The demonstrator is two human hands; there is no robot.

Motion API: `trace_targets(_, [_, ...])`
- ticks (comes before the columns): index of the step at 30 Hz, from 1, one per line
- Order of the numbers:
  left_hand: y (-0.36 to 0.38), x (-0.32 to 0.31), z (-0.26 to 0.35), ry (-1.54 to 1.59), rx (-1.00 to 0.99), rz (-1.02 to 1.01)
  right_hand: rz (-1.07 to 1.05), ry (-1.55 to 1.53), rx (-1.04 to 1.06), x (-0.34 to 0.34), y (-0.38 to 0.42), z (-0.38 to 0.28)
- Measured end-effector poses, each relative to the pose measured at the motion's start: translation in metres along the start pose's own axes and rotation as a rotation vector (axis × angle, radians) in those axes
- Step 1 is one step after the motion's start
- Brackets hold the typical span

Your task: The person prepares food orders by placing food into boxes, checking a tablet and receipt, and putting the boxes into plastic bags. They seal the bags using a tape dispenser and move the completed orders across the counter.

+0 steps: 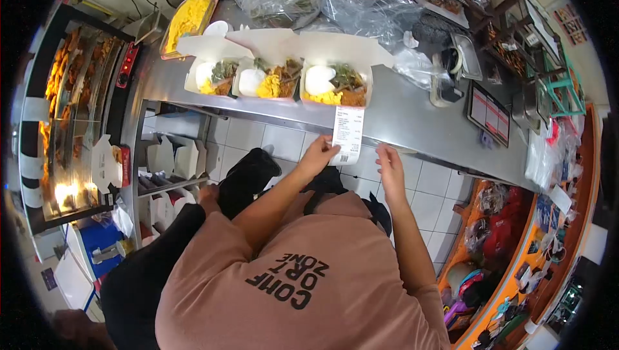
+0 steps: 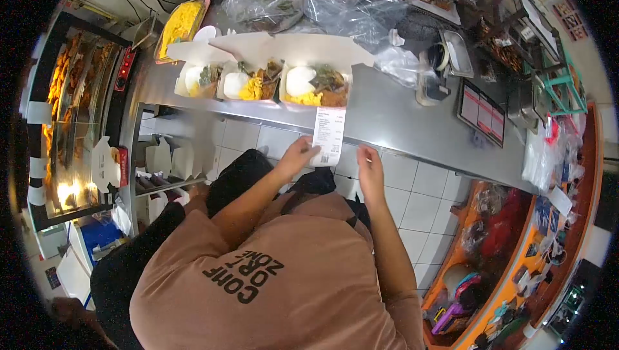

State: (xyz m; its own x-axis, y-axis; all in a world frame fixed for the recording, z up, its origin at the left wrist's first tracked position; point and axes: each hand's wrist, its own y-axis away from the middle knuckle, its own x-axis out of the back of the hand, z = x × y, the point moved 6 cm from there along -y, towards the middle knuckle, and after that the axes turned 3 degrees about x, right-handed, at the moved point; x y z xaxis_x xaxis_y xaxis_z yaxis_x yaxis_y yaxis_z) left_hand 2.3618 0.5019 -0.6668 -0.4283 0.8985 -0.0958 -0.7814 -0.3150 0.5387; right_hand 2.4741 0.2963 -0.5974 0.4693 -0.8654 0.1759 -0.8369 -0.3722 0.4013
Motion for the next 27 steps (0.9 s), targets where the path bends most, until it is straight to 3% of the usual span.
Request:
trace_targets(3, [0.020, -0.009, 0.029, 0.164, 0.090, -0.077, -0.097, -0.041, -0.014, -0.030, -0.033, -0.014])
trace_targets(5, [0.021, -0.012, 0.034, 0.274, 0.139, -0.139, -0.204, 0.011, -0.154, -0.043, -0.049, -0.034])
trace_targets(6, [0.021, -0.008, 0.039, 0.128, 0.070, -0.095, -0.262, 0.040, -0.232, -0.048, -0.054, -0.035])
trace_targets(7, [0.023, -0.003, 0.044, -0.020, 0.005, -0.049, -0.344, -0.140, -0.289, -0.054, -0.059, -0.033])
trace_targets(9, [0.031, 0.004, 0.073, -0.220, -0.113, 0.154, -0.345, -0.091, -0.201, -0.041, -0.069, -0.028])
trace_targets(12, [0.015, 0.019, 0.097, -0.615, -0.467, 0.325, -0.327, 0.099, -0.043, -0.002, -0.065, -0.050])
trace_targets(13, [0.008, 0.019, 0.095, -0.560, -0.449, 0.261, -0.363, 0.328, -0.064, 0.019, -0.058, -0.063])
trace_targets(14, [0.009, 0.013, 0.101, -0.497, -0.401, 0.229, -0.331, 0.327, 0.097, 0.045, -0.062, -0.040])
trace_targets(17, [0.013, -0.002, 0.122, -0.454, -0.327, 0.193, -0.047, 0.521, 0.193, 0.097, -0.062, -0.066])
trace_targets(18, [0.011, -0.008, 0.121, -0.629, -0.594, 0.188, 0.018, 0.204, 0.291, 0.085, -0.059, -0.099])
trace_targets(20, [0.023, -0.027, 0.139, -0.470, -0.353, 0.110, 0.032, 0.297, 0.388, 0.071, -0.060, -0.138])
trace_targets(23, [0.035, -0.056, 0.166, -0.484, -0.434, 0.174, 0.060, 0.433, 0.727, 0.054, -0.057, -0.189])
trace_targets(24, [0.040, -0.060, 0.170, -0.523, -0.604, 0.301, -0.030, 0.512, 0.896, 0.054, -0.067, -0.175])
trace_targets(26, [0.053, -0.063, 0.155, -0.588, -0.949, 0.557, 0.040, 0.349, 0.941, 0.048, -0.088, -0.144])
trace_targets(27, [0.055, -0.070, 0.153, -0.601, -1.251, 0.481, 0.009, 0.441, 0.630, 0.044, -0.106, -0.103])
